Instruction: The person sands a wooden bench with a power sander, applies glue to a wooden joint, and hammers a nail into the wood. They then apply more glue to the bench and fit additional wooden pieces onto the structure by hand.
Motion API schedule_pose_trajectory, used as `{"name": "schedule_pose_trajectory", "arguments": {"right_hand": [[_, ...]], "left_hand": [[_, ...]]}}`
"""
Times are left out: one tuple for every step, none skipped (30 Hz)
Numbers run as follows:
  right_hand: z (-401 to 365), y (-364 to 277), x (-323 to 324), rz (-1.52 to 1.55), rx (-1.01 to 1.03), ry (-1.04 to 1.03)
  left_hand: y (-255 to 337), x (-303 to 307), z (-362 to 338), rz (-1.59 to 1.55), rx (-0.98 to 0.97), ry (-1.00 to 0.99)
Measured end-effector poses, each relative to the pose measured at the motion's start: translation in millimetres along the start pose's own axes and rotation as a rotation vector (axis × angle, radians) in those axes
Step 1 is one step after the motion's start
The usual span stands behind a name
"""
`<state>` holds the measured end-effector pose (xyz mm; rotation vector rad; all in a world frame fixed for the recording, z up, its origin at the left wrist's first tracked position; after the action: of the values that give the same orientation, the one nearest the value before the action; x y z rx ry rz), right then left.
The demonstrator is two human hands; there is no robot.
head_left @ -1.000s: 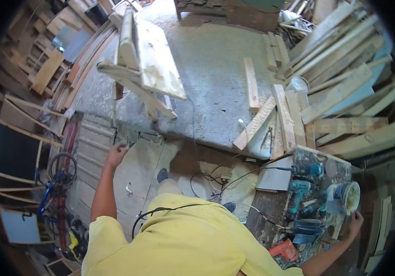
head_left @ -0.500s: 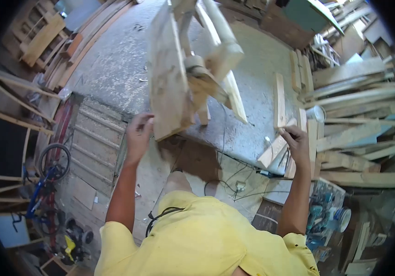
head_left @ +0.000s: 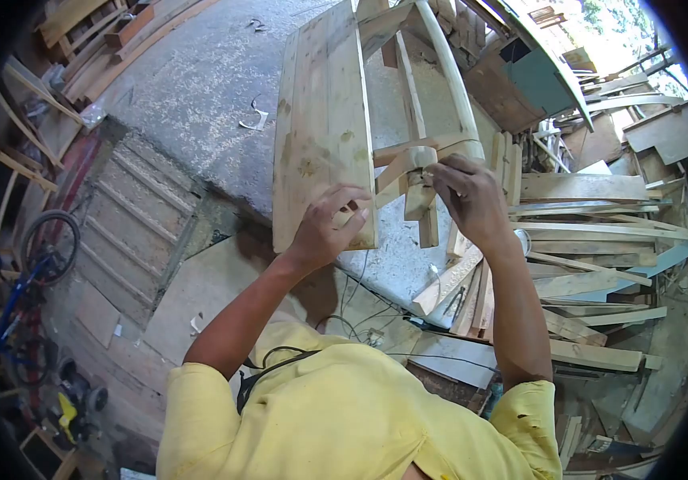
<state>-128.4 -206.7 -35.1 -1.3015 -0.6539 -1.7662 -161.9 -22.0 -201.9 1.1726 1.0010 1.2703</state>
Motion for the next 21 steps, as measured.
{"name": "schedule_pose_trajectory", "arguments": {"right_hand": [[0.8,-1.2,-1.6,-0.005,-0.001,-0.012],[0.1,-1.9,-4.0,-0.027,-0.004,-0.031],[-0.3,-2.9,-5.1,-0.05,-0.008,-0.05],[0.0,-4.0,-4.4,-0.054,-0.008,-0.059],[-0.6,-5.2,-4.0,-0.087,-0.007,-0.092],[-1.3,-6.5,-3.6,-0.119,-0.007,-0.124],[-1.5,-7.3,-2.3,-0.122,-0.008,-0.129],[-2.0,-7.7,-2.2,-0.153,-0.021,-0.186],[-2.1,-9.0,-2.6,-0.184,-0.034,-0.242],[-1.5,-11.7,-2.5,-0.187,-0.035,-0.243],[-0.1,-15.2,-1.9,-0.206,-0.023,-0.216],[1.1,-18.3,-1.1,-0.227,-0.011,-0.188],[1.2,-20.7,-0.6,-0.232,-0.011,-0.187],[1.1,-22.4,-0.7,-0.243,-0.013,-0.203],[1.3,-23.5,-1.0,-0.253,-0.016,-0.218],[2.2,-24.2,-1.3,-0.259,-0.017,-0.216],[2.5,-24.5,-1.3,-0.262,-0.03,-0.197],[2.2,-24.3,-1.4,-0.265,-0.044,-0.178],[1.6,-23.2,-2.0,-0.268,-0.044,-0.177],[1.0,-19.5,-2.2,-0.223,-0.105,-0.159],[1.2,-16.0,-2.2,-0.177,-0.164,-0.14]], "left_hand": [[4.0,-0.2,4.4,-0.012,0.001,0.0],[9.0,-0.6,7.8,-0.024,-0.01,-0.015],[13.2,-1.8,10.1,-0.035,-0.023,-0.031],[16.2,-3.1,12.1,-0.045,-0.023,-0.03],[18.8,-5.4,13.3,-0.052,-0.016,-0.048],[20.5,-8.9,13.9,-0.057,-0.009,-0.069],[22.5,-13.3,14.5,-0.062,-0.009,-0.07],[27.2,-18.1,13.6,0.016,-0.097,-0.025],[31.7,-22.4,12.0,0.096,-0.185,0.02],[32.6,-27.4,11.8,0.094,-0.188,0.02],[32.9,-33.4,11.5,0.141,-0.224,0.024],[32.7,-39.1,11.3,0.19,-0.263,0.028],[30.5,-44.6,11.3,0.188,-0.268,0.028],[27.6,-49.5,11.5,0.196,-0.281,0.05],[28.6,-51.8,11.6,0.204,-0.294,0.07],[29.1,-54.2,11.9,0.203,-0.3,0.07],[29.2,-56.4,11.8,0.214,-0.305,0.091],[29.7,-57.2,11.5,0.226,-0.309,0.111],[30.0,-58.0,11.2,0.225,-0.313,0.111],[30.4,-58.4,11.3,0.23,-0.315,0.116],[30.5,-58.5,11.9,0.235,-0.317,0.122]]}}
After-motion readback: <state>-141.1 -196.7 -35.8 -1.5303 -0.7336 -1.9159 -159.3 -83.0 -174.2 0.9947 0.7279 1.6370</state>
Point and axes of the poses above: each hand's wrist, its own z-axis towards the middle knuckle, its own x-axis out of the back of the hand, y = z × x, the point moved 3 cm from there along z, towards the middle knuckle, and after that the axes turned 14 degrees about x, right-handed, at the moved point
